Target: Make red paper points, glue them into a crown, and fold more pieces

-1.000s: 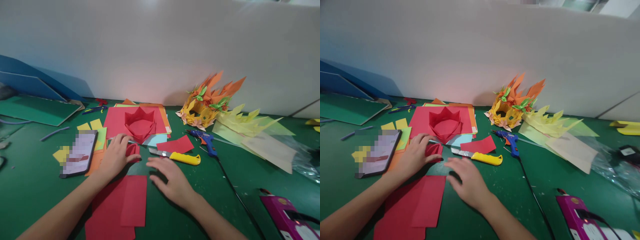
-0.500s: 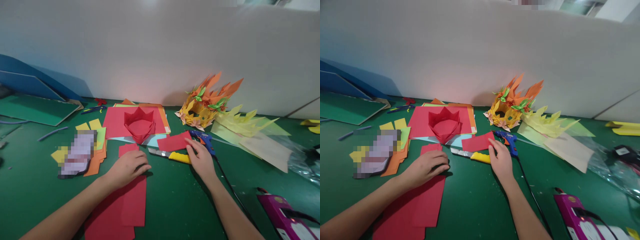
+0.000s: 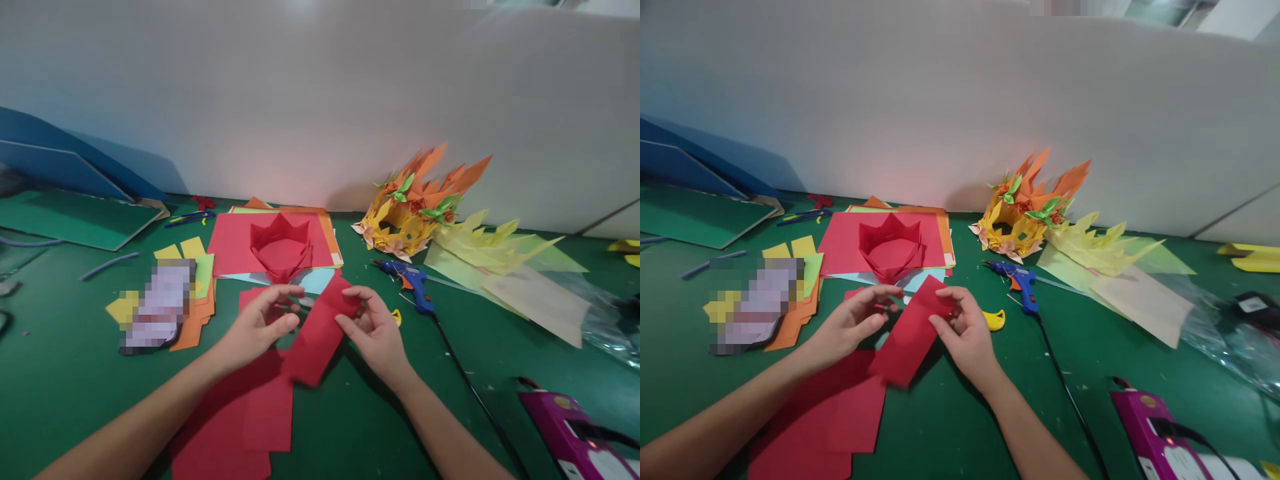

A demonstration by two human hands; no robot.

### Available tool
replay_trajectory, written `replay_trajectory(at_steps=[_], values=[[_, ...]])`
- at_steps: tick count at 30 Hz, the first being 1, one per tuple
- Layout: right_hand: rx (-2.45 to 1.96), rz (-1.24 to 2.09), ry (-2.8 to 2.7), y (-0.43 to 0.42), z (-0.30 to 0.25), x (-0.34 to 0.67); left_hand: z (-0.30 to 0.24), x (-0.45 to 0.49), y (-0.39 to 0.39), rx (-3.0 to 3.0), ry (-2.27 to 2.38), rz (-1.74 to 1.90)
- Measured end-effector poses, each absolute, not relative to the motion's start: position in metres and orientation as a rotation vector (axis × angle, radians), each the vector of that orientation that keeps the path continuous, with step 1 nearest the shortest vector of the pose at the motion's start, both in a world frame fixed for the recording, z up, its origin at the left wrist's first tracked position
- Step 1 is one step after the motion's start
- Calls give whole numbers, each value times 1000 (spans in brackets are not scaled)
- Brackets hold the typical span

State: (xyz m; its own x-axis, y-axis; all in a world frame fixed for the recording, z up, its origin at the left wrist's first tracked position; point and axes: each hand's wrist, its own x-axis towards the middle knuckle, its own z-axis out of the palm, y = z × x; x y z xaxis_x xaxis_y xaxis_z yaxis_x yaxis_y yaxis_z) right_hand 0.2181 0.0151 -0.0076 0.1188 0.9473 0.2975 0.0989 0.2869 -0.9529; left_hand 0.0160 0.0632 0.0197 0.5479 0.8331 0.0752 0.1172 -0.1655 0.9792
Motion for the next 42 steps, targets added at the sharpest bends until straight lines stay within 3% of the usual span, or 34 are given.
replay_trajectory(at_steps=[8, 16, 25, 42], values=[[-1144, 907, -1322, 15, -12, 200, 23, 31, 57, 1389, 933, 625], [-1024, 561, -1576, 15, -7, 206, 22, 31, 58, 1262, 1000, 661], [-983, 516, -1735, 16, -12, 208, 22, 30, 58, 1305, 1059, 656], [-1231, 1001, -1375, 14, -9, 201, 24, 37, 48, 1512, 1098, 722]])
